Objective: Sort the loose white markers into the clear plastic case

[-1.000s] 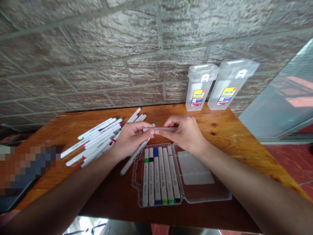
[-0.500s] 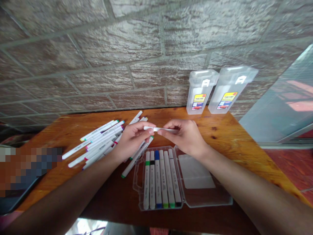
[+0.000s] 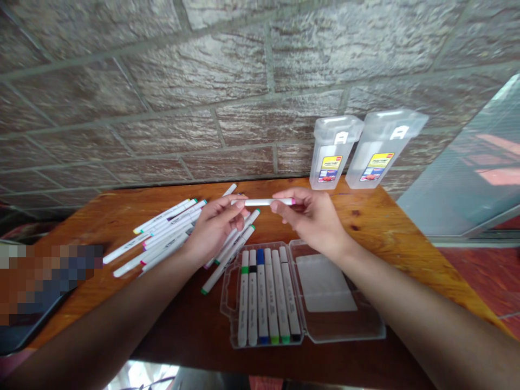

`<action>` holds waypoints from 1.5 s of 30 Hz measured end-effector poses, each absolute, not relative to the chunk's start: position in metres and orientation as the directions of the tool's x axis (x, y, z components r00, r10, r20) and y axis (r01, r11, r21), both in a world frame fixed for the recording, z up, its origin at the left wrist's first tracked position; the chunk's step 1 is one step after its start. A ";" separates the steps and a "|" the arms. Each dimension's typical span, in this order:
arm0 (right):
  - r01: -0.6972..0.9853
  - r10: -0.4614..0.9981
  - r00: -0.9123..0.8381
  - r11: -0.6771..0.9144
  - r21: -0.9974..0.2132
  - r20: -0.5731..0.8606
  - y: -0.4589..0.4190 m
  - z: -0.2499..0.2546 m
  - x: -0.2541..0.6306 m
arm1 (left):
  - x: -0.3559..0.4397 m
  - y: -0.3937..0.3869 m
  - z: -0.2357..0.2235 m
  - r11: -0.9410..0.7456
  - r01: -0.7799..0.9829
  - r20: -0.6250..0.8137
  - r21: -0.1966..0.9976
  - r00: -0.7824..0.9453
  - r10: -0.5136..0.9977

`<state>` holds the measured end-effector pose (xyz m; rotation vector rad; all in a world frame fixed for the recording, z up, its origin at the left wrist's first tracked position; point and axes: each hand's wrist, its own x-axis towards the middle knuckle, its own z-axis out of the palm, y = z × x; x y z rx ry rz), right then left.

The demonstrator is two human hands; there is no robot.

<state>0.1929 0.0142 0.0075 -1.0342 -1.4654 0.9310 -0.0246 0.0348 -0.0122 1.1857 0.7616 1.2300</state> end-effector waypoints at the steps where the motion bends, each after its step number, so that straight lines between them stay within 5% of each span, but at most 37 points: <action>1: 0.092 0.950 -0.060 0.311 -0.946 0.307 0.014 0.008 0.193 | -0.025 0.036 -0.013 -0.069 -0.310 0.144 0.948 0.226 0.963; 18: -0.258 0.981 -0.121 0.119 -0.959 0.154 0.016 0.012 0.194 | -0.023 0.033 -0.002 0.057 -0.421 0.029 0.905 0.195 0.980; 34: -0.290 0.992 -0.055 0.089 -0.953 0.109 0.019 0.011 0.196 | -0.024 0.032 0.001 0.102 -0.468 -0.005 0.878 0.203 0.979; 45: -0.351 0.999 0.047 0.013 -0.936 -0.003 0.023 0.015 0.198 | -0.028 0.029 0.000 0.102 -0.465 0.083 0.880 0.360 0.929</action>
